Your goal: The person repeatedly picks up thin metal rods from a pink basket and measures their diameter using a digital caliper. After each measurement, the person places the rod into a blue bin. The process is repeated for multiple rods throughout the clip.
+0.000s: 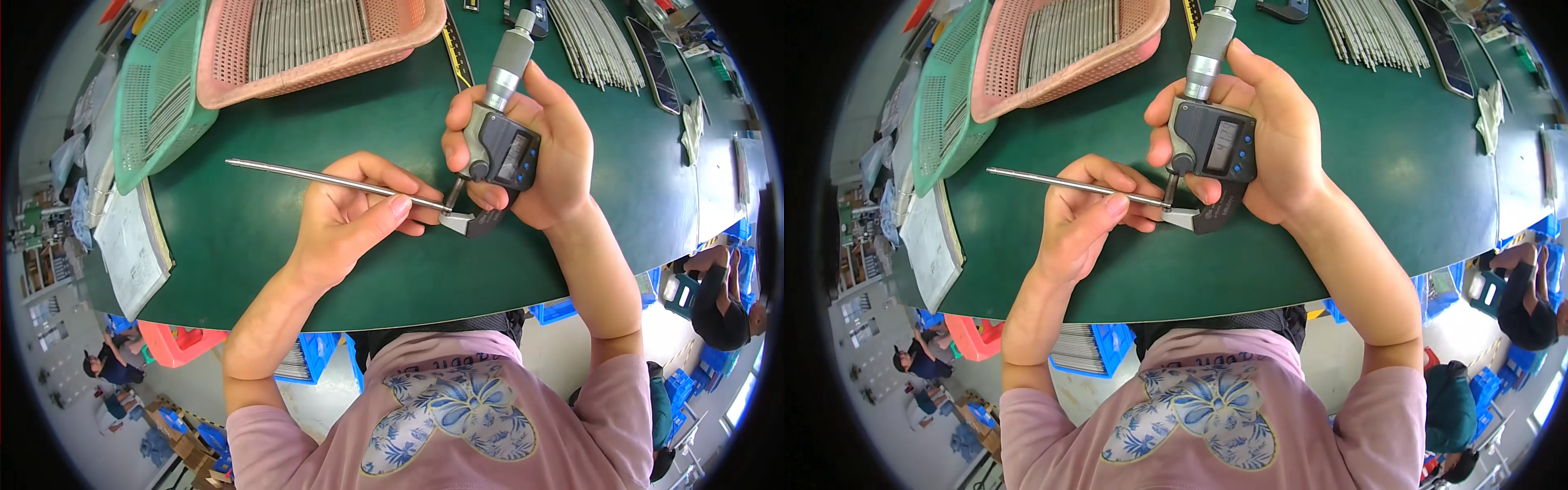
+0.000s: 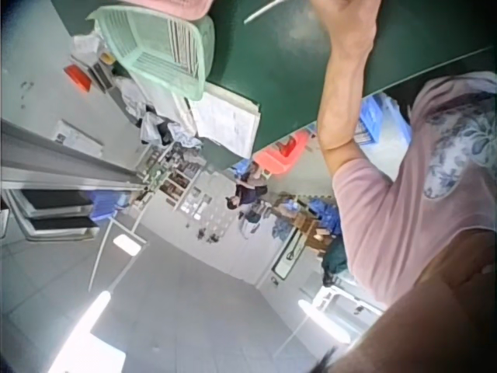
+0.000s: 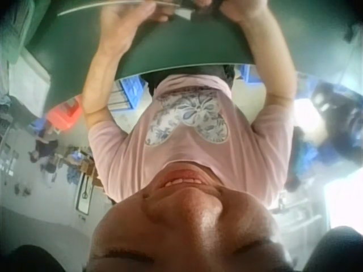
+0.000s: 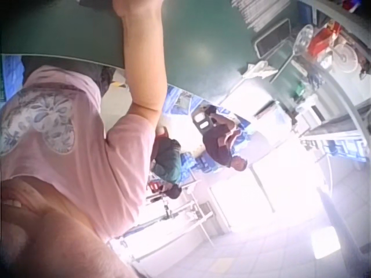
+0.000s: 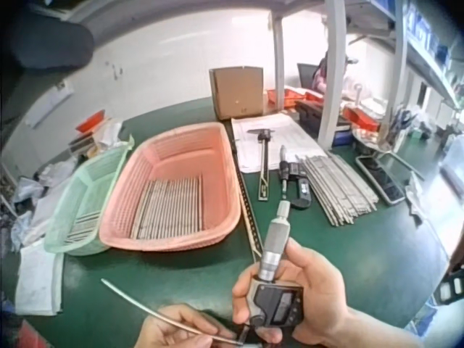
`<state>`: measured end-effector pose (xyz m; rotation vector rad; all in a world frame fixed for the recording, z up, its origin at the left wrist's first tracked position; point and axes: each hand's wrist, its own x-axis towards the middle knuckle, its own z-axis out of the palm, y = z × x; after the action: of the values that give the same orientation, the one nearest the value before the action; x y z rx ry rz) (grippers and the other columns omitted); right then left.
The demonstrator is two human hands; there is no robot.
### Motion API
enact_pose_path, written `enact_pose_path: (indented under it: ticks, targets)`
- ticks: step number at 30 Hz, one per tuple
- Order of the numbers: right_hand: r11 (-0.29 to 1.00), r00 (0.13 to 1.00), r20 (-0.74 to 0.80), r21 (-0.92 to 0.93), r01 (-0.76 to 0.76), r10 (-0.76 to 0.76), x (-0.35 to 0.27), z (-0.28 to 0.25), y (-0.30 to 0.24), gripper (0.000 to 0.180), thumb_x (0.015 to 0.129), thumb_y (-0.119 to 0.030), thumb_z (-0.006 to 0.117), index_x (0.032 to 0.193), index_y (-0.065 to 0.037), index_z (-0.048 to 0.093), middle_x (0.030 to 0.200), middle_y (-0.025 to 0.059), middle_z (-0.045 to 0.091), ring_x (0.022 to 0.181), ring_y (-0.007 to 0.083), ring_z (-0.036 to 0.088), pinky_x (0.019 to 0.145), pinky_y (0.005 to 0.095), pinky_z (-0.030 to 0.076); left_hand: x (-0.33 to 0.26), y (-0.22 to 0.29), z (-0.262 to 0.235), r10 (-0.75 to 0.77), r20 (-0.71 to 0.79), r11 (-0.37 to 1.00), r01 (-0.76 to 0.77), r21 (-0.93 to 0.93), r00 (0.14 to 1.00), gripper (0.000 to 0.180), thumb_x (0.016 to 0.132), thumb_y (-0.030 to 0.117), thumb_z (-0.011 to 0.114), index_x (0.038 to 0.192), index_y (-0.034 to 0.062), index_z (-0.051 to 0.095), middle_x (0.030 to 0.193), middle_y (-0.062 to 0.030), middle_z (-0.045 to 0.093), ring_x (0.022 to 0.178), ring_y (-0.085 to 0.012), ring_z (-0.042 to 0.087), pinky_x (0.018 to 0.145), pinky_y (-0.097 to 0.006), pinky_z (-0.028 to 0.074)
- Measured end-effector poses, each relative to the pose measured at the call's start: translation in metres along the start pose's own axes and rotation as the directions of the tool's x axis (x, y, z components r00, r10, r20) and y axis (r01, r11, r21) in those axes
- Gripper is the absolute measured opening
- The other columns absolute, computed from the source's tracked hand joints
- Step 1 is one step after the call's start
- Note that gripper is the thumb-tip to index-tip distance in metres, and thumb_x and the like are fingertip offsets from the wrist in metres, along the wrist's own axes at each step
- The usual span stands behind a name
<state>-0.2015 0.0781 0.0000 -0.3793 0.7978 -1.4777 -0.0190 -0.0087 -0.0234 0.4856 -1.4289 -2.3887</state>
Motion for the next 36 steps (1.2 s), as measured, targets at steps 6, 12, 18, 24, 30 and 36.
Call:
enact_pose_path:
  ticks: [6,12,18,24,30,36]
  targets:
    - [1.0,0.999,0.031,0.012,0.016,-0.017,0.0,-0.001,0.002,0.065,0.085,-0.053,0.024,0.084,0.004,0.055,0.067,0.0139,0.059,0.037,0.0156,0.044,0.038,0.0229,0.038,0.001,0.0,0.0,-0.013,0.001,0.997,0.013,0.073,1.0,0.013,0.082,0.006,0.052,0.092,-0.0011,0.048,0.093,-0.0188,0.058,0.08,-0.0237,0.062,0.066,-0.03,0.054]
    - [0.997,0.998,0.0,-0.038,0.062,-0.062,0.0,0.001,0.004,0.063,0.088,-0.049,0.022,0.084,0.005,0.055,0.066,0.0134,0.059,0.038,0.0151,0.045,0.038,0.0228,0.038,0.001,0.001,-0.001,-0.025,-0.016,0.998,0.026,0.06,1.0,0.014,0.082,0.007,0.052,0.092,-0.0011,0.048,0.092,-0.0191,0.058,0.08,-0.0232,0.061,0.065,-0.029,0.053]
    - [0.997,0.998,0.009,-0.031,0.066,-0.066,0.0,0.0,0.005,0.063,0.087,-0.05,0.024,0.085,0.005,0.055,0.066,0.0135,0.058,0.038,0.0144,0.045,0.038,0.0228,0.038,0.001,-0.001,-0.004,-0.003,0.023,1.0,0.002,0.012,1.0,0.014,0.083,0.006,0.054,0.094,-0.0025,0.049,0.095,-0.0186,0.06,0.084,-0.021,0.062,0.068,-0.027,0.052]
    - [0.994,0.997,-0.01,-0.083,0.074,-0.075,0.001,-0.001,0.004,0.064,0.087,-0.055,0.023,0.088,0.002,0.051,0.069,0.0166,0.056,0.035,0.0151,0.043,0.033,0.0212,0.037,0.003,-0.001,0.0,-0.008,0.007,0.998,0.007,0.066,1.0,0.017,0.081,0.007,0.053,0.095,-0.0007,0.047,0.093,-0.019,0.058,0.081,-0.0232,0.061,0.065,-0.03,0.053]
    - [0.996,0.998,-0.05,-0.075,0.043,-0.047,-0.001,-0.001,0.001,0.063,0.083,-0.055,0.031,0.083,0.003,0.055,0.066,0.0135,0.058,0.037,0.014,0.043,0.039,0.0238,0.037,0.003,0.001,0.005,-0.053,-0.009,0.997,0.053,0.057,0.999,0.018,0.082,0.007,0.057,0.095,-0.0023,0.048,0.09,-0.0139,0.06,0.081,-0.0194,0.061,0.067,-0.026,0.051]
    - [0.992,0.995,-0.085,-0.112,0.05,-0.06,0.0,0.001,0.005,0.063,0.084,-0.056,0.03,0.083,0.002,0.055,0.066,0.0122,0.058,0.036,0.0135,0.042,0.039,0.0238,0.037,0.004,-0.001,0.011,-0.051,-0.129,0.991,0.066,0.113,0.99,0.018,0.081,0.012,0.06,0.089,-0.0003,0.049,0.084,-0.0114,0.058,0.074,-0.0165,0.06,0.06,-0.026,0.053]
